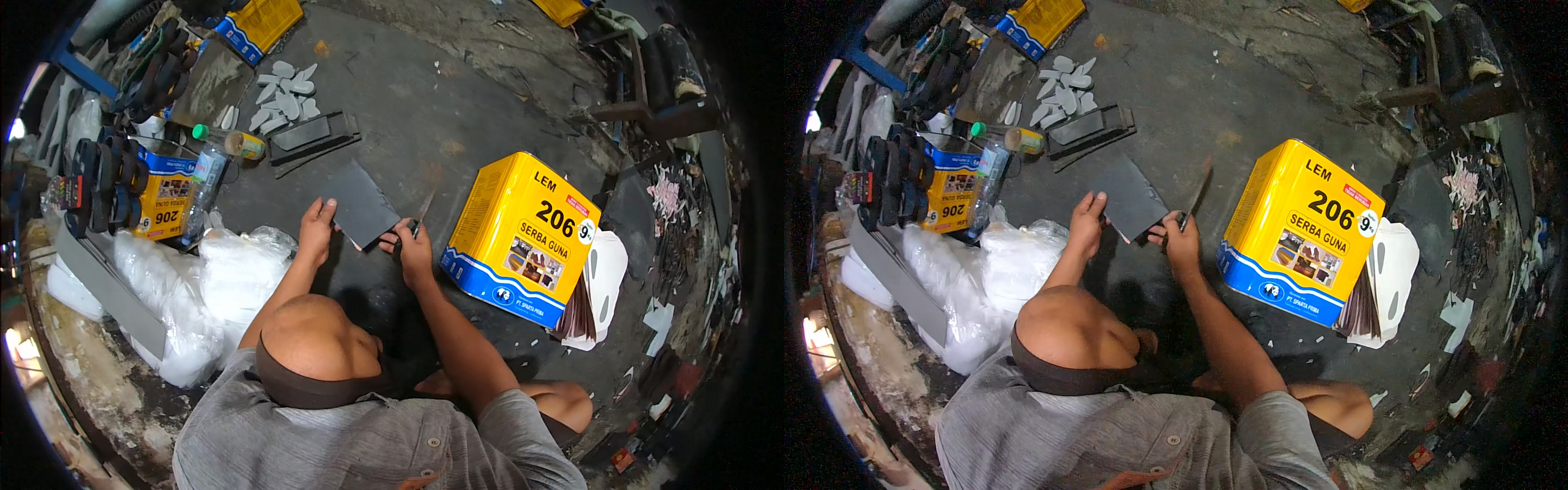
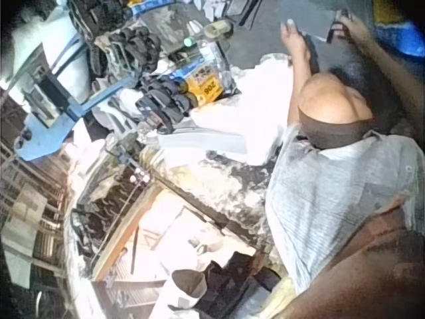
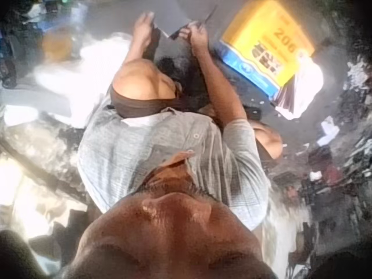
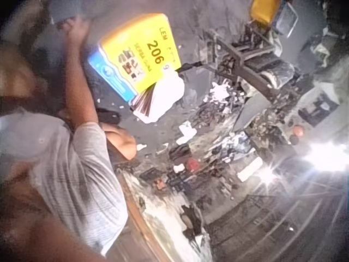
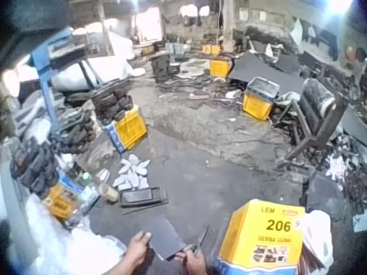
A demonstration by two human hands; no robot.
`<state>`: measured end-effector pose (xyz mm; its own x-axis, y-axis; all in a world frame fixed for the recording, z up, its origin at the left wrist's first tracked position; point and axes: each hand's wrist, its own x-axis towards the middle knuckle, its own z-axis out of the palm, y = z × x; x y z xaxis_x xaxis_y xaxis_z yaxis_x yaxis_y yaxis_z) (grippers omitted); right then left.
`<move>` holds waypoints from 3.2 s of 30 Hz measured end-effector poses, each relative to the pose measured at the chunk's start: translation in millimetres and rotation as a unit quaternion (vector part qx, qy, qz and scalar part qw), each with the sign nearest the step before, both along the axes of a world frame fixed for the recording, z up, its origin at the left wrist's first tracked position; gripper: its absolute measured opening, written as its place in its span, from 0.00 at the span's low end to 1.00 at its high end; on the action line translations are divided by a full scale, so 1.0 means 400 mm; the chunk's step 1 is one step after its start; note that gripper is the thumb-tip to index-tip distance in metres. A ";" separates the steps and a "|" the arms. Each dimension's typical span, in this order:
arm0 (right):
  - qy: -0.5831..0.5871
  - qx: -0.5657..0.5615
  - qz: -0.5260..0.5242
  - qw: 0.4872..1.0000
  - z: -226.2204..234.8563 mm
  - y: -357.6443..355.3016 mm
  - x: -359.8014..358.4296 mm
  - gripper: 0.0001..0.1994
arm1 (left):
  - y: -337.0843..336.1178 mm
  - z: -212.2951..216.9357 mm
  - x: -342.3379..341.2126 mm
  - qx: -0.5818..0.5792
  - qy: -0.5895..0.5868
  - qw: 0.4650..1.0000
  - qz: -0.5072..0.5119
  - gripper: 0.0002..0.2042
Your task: The person uses a scraper to spread a yellow adhesive from a container onto a large dark sheet laid on the floor. They repeatedly dip the scraper into the container and spread the adhesive in broad strokes across the sheet's surface.
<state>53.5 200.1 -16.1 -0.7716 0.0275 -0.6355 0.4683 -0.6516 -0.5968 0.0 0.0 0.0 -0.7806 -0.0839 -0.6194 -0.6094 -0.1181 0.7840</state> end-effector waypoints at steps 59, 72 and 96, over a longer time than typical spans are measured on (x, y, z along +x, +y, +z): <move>0.037 0.640 0.414 0.646 -0.042 -0.058 -0.101 0.12 | 0.117 -0.053 -0.147 -0.508 0.101 0.705 -0.485 0.65; 0.079 0.663 0.377 0.642 -0.059 -0.055 -0.108 0.09 | 0.125 -0.062 -0.161 -0.509 0.081 0.706 -0.486 0.66; -0.004 0.588 0.458 0.667 -0.044 -0.065 -0.157 0.12 | 0.136 -0.067 -0.170 -0.516 0.071 0.702 -0.485 0.61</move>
